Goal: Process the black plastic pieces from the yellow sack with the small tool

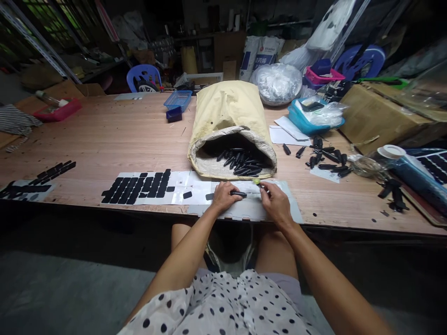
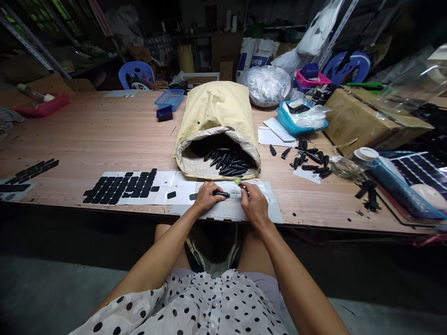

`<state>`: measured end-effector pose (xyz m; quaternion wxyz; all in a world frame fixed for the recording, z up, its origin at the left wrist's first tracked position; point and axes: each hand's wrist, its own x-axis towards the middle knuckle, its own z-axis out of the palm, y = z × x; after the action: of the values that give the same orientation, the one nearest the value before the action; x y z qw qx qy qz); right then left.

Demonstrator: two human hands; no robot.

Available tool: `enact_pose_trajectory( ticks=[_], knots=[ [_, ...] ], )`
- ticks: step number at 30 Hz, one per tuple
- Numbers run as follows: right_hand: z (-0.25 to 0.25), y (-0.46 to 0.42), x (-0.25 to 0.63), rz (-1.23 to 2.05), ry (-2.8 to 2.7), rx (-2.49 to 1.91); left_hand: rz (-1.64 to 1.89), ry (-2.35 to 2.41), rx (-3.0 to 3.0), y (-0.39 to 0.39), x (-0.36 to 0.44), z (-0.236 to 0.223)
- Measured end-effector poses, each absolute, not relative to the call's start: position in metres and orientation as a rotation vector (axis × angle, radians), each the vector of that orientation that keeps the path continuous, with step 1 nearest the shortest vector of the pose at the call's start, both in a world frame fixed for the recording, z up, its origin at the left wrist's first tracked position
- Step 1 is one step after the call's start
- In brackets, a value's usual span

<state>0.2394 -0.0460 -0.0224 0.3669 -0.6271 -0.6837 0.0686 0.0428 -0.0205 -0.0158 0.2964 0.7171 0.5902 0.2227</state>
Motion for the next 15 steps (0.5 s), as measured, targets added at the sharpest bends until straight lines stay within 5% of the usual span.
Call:
enact_pose_trajectory(
  ticks=[15],
  knots=[
    [-0.038, -0.016, 0.259, -0.259, -1.820, -2.022, 0.515, 1.306, 2.148, -0.046, 0.039, -0.009]
  ],
)
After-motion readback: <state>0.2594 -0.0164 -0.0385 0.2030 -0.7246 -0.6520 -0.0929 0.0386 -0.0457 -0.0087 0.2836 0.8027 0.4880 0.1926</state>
